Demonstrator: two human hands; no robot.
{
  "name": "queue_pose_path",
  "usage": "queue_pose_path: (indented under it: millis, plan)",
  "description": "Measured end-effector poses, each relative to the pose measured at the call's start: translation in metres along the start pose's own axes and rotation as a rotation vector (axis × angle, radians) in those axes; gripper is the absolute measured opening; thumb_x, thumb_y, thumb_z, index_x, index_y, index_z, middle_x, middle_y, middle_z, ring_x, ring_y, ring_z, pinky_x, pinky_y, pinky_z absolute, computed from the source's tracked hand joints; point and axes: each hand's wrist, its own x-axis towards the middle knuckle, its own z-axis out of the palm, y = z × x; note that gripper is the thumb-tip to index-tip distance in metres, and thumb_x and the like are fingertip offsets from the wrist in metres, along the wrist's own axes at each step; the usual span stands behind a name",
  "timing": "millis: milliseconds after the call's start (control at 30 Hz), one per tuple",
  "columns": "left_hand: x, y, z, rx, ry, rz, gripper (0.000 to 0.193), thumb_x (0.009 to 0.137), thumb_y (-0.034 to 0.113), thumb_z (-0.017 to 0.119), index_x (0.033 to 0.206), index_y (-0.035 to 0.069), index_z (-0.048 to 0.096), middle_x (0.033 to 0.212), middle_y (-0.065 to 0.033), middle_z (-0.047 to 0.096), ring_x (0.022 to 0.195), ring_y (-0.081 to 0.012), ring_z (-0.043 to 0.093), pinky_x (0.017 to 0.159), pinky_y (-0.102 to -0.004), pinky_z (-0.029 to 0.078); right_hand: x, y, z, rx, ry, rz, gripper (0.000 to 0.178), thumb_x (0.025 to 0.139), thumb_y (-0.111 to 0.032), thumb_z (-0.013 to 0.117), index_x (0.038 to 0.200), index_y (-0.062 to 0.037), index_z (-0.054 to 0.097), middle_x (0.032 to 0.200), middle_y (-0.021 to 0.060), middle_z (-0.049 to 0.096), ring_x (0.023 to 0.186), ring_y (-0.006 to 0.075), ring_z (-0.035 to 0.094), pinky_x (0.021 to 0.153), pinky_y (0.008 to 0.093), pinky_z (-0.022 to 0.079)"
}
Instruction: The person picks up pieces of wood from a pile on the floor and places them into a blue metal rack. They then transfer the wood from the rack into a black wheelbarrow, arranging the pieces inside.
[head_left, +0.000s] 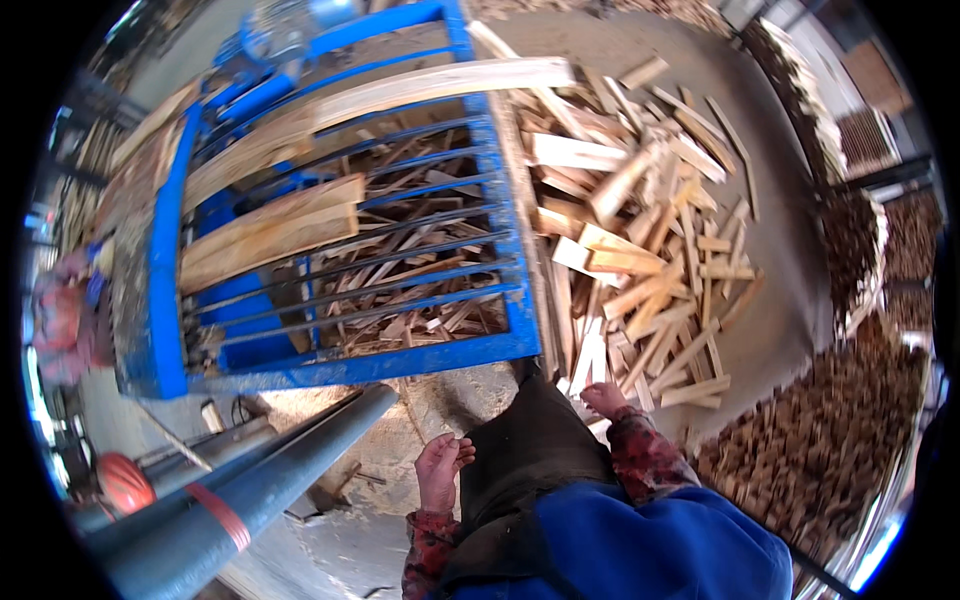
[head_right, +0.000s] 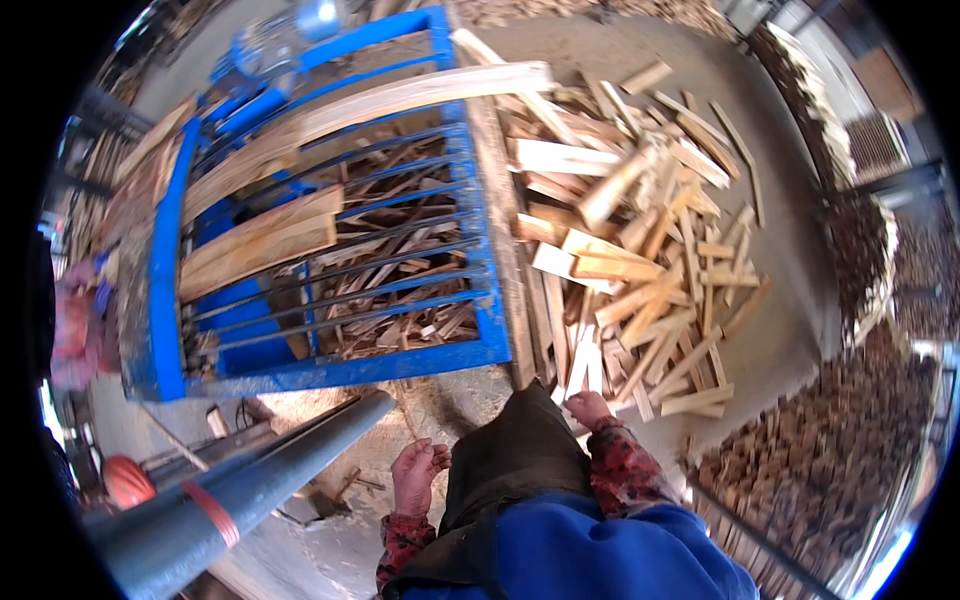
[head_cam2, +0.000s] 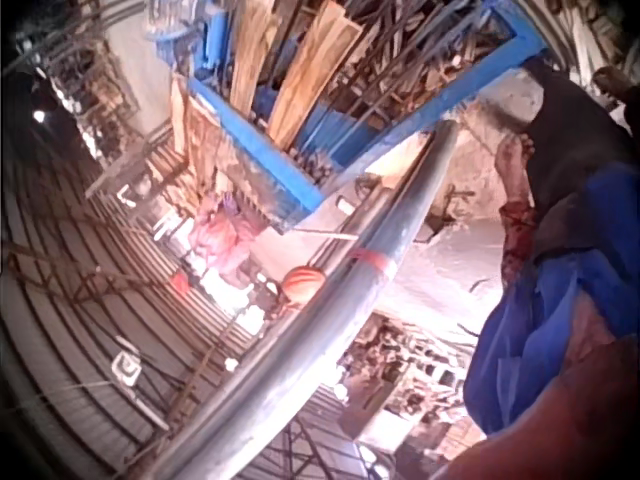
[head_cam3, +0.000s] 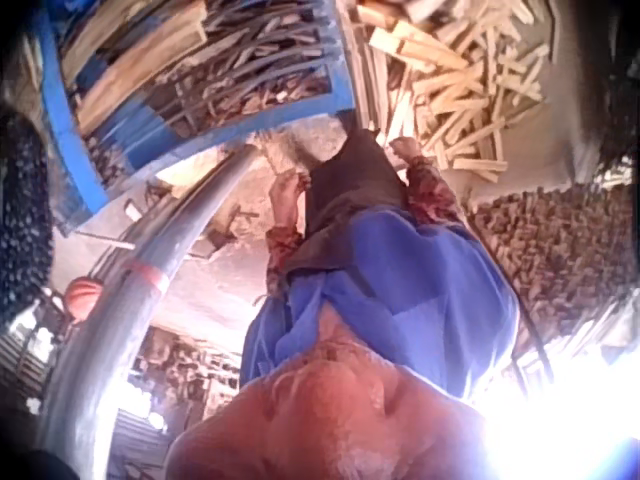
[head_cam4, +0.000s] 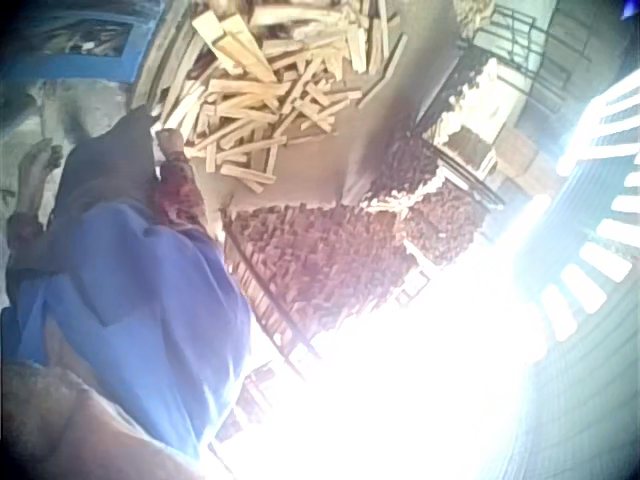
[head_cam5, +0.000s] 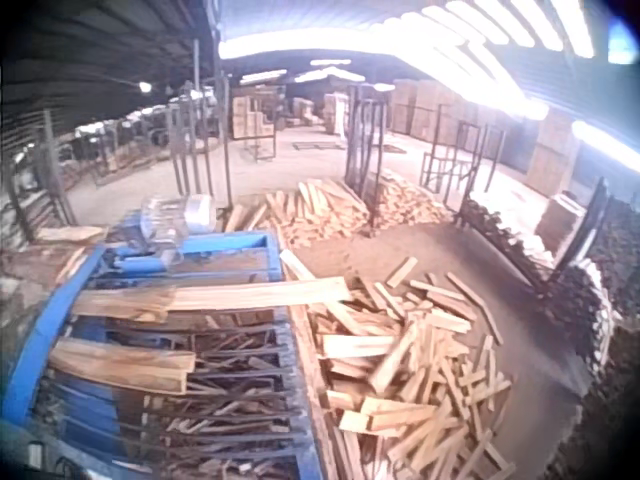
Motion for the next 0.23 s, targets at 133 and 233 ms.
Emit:
queue_pose_path:
  millis: [133,233]
  plan:
    - [0.001,-0.015,-0.027,-0.091,-0.004,0.038,0.022,0.094,0.011,0.059,0.112,-0.001,0.056,0.098,-0.0174,0.067,0.084,-0.0238,0.067,0.075,-0.0345,0.056,-0.013,-0.007,0.001,-0.012,-0.025,0.001,0.034,0.085,-0.028,0.067,0.102,0.0025,0.068,0.083,0.0099,0.069,0.073,0.0173,0.068,0.063,0.0313,0.056]
    - [-0.001,-0.023,-0.052,-0.145,-0.001,0.069,0.022,0.093,0.011,0.059,0.112,0.0,0.056,0.098,-0.0175,0.067,0.086,-0.0251,0.068,0.077,-0.0348,0.056,-0.019,-0.004,0.002,-0.018,-0.004,-0.007,0.033,0.086,-0.027,0.065,0.104,0.0011,0.068,0.084,0.0103,0.069,0.074,0.0184,0.069,0.064,0.0318,0.057]
